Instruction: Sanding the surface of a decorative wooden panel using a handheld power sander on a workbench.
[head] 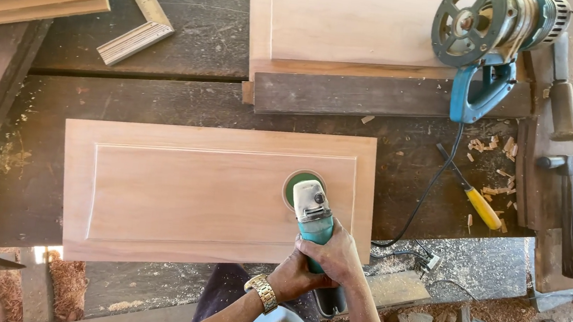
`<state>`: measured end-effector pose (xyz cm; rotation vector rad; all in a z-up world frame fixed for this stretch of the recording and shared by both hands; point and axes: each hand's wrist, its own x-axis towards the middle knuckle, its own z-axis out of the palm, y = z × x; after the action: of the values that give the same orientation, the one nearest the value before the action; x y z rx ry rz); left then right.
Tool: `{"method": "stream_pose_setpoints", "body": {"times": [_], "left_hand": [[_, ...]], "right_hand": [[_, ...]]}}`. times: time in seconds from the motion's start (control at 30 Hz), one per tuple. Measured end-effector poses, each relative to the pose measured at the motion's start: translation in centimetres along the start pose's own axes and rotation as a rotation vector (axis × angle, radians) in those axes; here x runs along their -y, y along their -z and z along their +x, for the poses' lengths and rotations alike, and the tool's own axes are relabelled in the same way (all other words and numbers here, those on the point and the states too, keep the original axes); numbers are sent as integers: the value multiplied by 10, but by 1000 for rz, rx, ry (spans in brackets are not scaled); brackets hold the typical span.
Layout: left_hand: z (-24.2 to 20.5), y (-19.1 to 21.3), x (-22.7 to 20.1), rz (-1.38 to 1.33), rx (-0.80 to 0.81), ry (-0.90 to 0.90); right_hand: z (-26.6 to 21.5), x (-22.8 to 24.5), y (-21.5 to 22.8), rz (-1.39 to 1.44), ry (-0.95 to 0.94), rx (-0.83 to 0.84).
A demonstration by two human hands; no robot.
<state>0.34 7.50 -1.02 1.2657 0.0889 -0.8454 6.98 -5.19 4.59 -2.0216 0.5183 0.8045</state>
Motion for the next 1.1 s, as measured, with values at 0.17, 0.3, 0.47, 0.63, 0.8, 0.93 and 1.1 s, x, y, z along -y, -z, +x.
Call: {"method": "stream_pose_setpoints", "body": {"times": [0.17,0.3,0.47,0.63,0.8,0.93,1.1], "left_hand": [[20,-22,4,14,40,7],[32,-38,-11,89,42,96],[50,-58,10,70,77,38],[65,-74,18,-35,102,21],[78,-90,23,38,124,6],[82,-103,18,26,115,-42],[87,-117,19,31,169,-53]], "right_hand": [[0,-13,26,5,-2,-29],[8,-36,43,5,-6,-46],[14,-58,63,47,6,-54],[13,-69,79,138,29,-64],[15,-84,94,108,11,-80],[14,-100,104,162,10,-82],[7,-112,117,158,-10,-135]]}}
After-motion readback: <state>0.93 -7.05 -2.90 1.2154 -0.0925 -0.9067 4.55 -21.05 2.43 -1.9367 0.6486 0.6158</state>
